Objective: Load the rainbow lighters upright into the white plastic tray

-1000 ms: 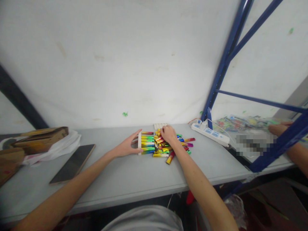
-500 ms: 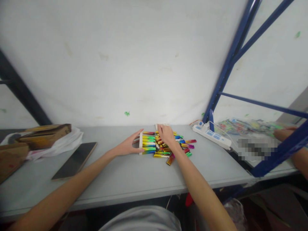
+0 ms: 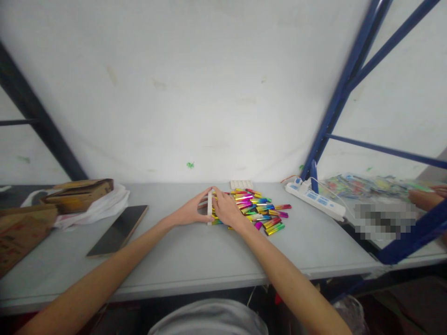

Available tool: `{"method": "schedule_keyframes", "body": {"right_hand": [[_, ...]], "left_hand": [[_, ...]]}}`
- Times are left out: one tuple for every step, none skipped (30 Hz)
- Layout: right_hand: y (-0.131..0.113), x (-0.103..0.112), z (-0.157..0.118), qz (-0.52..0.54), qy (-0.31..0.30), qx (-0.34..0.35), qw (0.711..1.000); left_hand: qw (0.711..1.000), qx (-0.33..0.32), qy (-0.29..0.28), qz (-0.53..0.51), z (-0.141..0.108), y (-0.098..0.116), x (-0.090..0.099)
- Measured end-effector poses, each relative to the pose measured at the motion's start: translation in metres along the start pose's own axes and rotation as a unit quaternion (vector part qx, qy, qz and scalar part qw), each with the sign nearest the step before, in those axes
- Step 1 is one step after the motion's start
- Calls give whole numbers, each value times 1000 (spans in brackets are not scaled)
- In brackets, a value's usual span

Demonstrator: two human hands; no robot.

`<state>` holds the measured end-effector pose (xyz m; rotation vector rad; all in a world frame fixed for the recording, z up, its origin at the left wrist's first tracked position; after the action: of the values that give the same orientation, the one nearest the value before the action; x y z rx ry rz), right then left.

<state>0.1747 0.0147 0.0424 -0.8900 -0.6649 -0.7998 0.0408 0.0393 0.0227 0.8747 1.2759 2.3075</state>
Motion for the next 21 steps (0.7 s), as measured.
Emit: {"method": "schedule_keyframes", "body": {"right_hand": [[1, -5, -1, -25, -17, -8, 1000], [1, -8, -2, -50, -24, -13, 998], [2, -10, -2, -74, -26, -10, 997], [1, -12, -2, -98, -29, 3, 995], [0, -14, -2, -123, -36, 26, 991], [-1, -16, -2, -148, -46, 53, 986], [-1, -18, -3, -171, -57, 79, 980], [-1, -20, -3, -191, -64, 97, 975], [1, -20, -3, -204, -65, 105, 971], [3, -18, -3, -211, -59, 103, 970], [5, -16, -2, -214, -52, 98, 971], [7, -13, -2, -214, -47, 94, 971], [9, -11, -2, -212, -44, 91, 972], [10, -8, -2, -208, -42, 89, 973], [12, -5, -2, -204, -42, 87, 974], [13, -2, -2, -198, -42, 82, 976], [15, 1, -1, -191, -44, 73, 978], [18, 4, 0, -183, -45, 60, 980], [20, 7, 1, -174, -48, 46, 982], [22, 9, 2, -166, -51, 33, 984], [23, 11, 3, -159, -54, 24, 986]], "left_hand": [[1000, 2, 0, -8, 0, 0, 0], [1000, 3, 1, -15, 0, 0, 0], [1000, 5, 4, -19, 0, -1, 1], [1000, 6, 8, -20, 0, -1, 1], [1000, 8, 11, -19, -1, -2, 2], [1000, 10, 14, -17, -1, -2, 2], [1000, 13, 15, -16, -2, -3, 3], [1000, 16, 16, -15, -2, -4, 3], [1000, 19, 17, -14, -2, -4, 4], [1000, 21, 19, -13, -2, -4, 5], [999, 23, 21, -11, -3, -3, 5], [999, 25, 23, -9, -3, -3, 6], [999, 28, 22, -8, -3, -2, 7], [999, 32, 18, -9, -3, -1, 7], [999, 35, 12, -11, -4, 0, 7], [999, 39, 5, -11, -4, 1, 7], [999, 41, -1, -8, -5, 3, 7], [999, 42, -5, -2, -5, 4, 8], [999, 43, -7, 4, -6, 6, 9], [999, 44, -6, 11, -7, 7, 10], [999, 45, -5, 15, -8, 8, 11]]}}
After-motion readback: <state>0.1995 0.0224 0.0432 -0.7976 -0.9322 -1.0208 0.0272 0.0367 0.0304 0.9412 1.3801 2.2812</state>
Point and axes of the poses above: each hand's wrist, its own z-axis towards the middle knuckle, its own x-axis out of the back of the hand, y = z × x, the point moved 6 cm from there along z, towards the middle knuckle, and after that the axes turned 7 degrees about -x, right-handed, at the moved point
